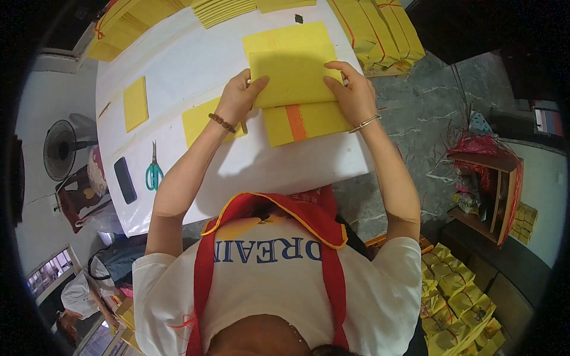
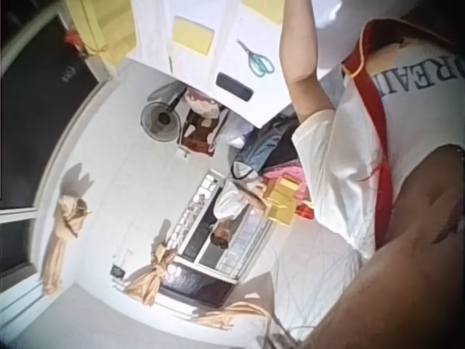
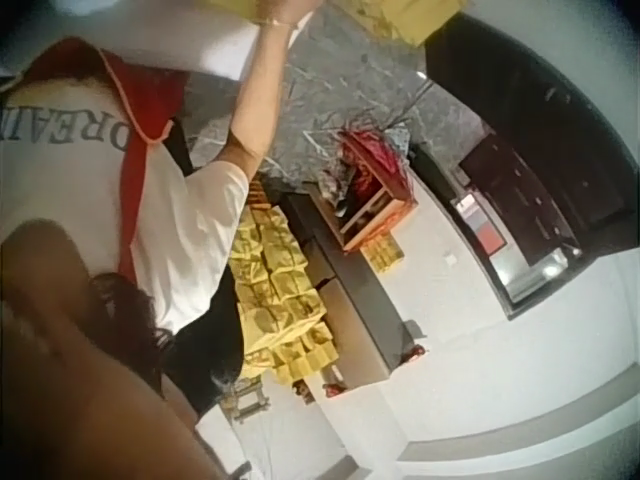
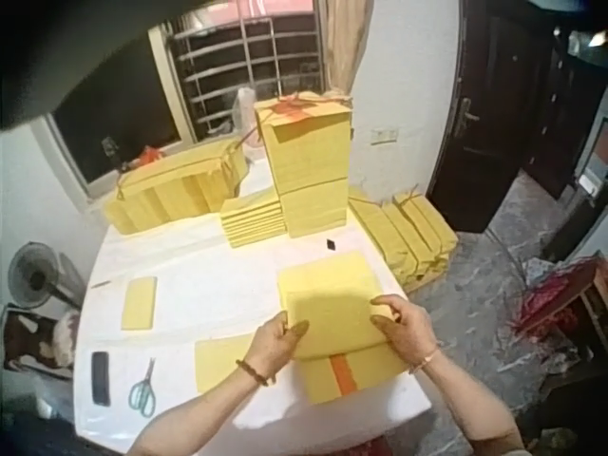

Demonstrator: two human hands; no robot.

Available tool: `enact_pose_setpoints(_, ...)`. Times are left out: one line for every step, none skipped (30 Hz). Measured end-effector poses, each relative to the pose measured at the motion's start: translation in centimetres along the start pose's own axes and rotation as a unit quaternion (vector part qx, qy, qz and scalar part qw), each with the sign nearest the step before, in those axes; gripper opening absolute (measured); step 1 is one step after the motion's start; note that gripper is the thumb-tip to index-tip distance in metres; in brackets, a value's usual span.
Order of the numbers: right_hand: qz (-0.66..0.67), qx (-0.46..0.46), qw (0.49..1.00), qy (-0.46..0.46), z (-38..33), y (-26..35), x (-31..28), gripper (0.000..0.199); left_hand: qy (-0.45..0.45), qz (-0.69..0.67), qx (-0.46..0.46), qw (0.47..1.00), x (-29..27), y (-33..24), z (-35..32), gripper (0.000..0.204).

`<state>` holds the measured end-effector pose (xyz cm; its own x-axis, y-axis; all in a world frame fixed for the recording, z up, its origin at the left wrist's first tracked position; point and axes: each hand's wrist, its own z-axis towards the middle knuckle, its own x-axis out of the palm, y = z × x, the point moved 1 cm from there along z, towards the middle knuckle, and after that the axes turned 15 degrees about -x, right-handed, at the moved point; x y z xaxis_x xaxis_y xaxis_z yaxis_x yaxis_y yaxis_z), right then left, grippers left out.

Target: Stacking and organizing sheets of yellow paper into bundles on a workbench.

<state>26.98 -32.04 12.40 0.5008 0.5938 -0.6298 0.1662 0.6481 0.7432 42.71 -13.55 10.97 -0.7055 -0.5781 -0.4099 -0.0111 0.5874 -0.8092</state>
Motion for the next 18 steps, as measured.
enact_pose_setpoints(-0.01,0.006,1.0,0.005,0.1,0.2,-0.1,0.027,0.003,-0.01,-0.002,1.0,-0.1,-0.1,-0.2,0.037)
enact_pose_setpoints(-0.02,0.011,1.0,0.01,0.1,0.3,-0.1,0.026,0.006,-0.02,-0.004,1.0,-0.2,-0.2,-0.4,0.035)
enact_pose_setpoints(-0.028,0.015,0.999,0.016,0.2,0.4,-0.2,0.026,0.005,-0.038,-0.003,0.999,-0.1,-0.2,-0.7,0.035)
enact_pose_setpoints(-0.033,0.014,0.999,0.012,0.2,0.4,-0.2,0.026,0.003,-0.056,-0.003,0.998,-0.1,-0.2,-1.1,0.035)
enact_pose_setpoints(-0.036,0.011,0.999,0.009,0.3,0.5,-0.2,0.026,0.002,-0.074,-0.002,0.997,0.0,-0.2,-1.3,0.038)
enact_pose_setpoints(-0.039,0.009,0.999,0.007,0.3,0.5,-0.2,0.026,-0.006,-0.064,0.004,0.998,0.1,-0.1,-1.5,0.041)
enact_pose_setpoints(-0.038,0.007,0.999,0.004,0.3,0.4,-0.1,0.026,-0.013,-0.053,0.009,0.998,0.2,0.0,-1.7,0.045)
enact_pose_setpoints(-0.037,0.005,0.999,0.004,0.3,0.4,0.0,0.025,-0.027,-0.037,0.005,0.999,0.3,0.1,-1.8,0.05)
enact_pose_setpoints(-0.039,0.013,0.999,0.006,0.3,0.3,0.0,0.025,-0.032,-0.048,0.02,0.998,0.5,0.2,-1.9,0.051)
enact_pose_setpoints(-0.029,0.0,1.0,0.0,0.3,0.2,0.1,0.024,-0.043,-0.054,0.025,0.997,0.7,0.2,-1.9,0.053)
enact_pose_setpoints(-0.022,-0.003,1.0,-0.004,0.4,0.2,0.1,0.023,-0.049,-0.055,0.026,0.997,0.9,0.2,-1.9,0.055)
enact_pose_setpoints(-0.017,0.003,1.0,-0.006,0.3,0.1,0.1,0.023,-0.058,-0.063,0.024,0.996,1.0,0.3,-1.9,0.055)
enact_pose_setpoints(-0.01,-0.001,1.0,-0.008,0.3,0.0,0.2,0.022,-0.061,-0.067,0.018,0.996,1.0,0.3,-1.9,0.055)
enact_pose_setpoints(-0.006,0.004,1.0,-0.008,0.3,0.0,0.2,0.022,-0.07,-0.068,0.02,0.995,1.1,0.3,-1.9,0.056)
enact_pose_setpoints(0.002,0.005,1.0,-0.005,0.3,-0.1,0.2,0.021,-0.061,-0.085,0.012,0.994,1.2,0.2,-1.9,0.056)
enact_pose_setpoints(-0.005,0.001,1.0,-0.008,0.3,-0.1,0.2,0.021,-0.057,-0.1,0.012,0.993,1.2,0.2,-2.0,0.056)
enact_pose_setpoints(-0.009,-0.009,1.0,-0.008,0.4,-0.2,0.3,0.02,-0.053,-0.114,0.013,0.992,1.2,0.1,-2.0,0.055)
enact_pose_setpoints(-0.013,-0.015,1.0,-0.008,0.4,-0.2,0.3,0.02,-0.055,-0.114,0.006,0.992,1.2,0.0,-2.1,0.055)
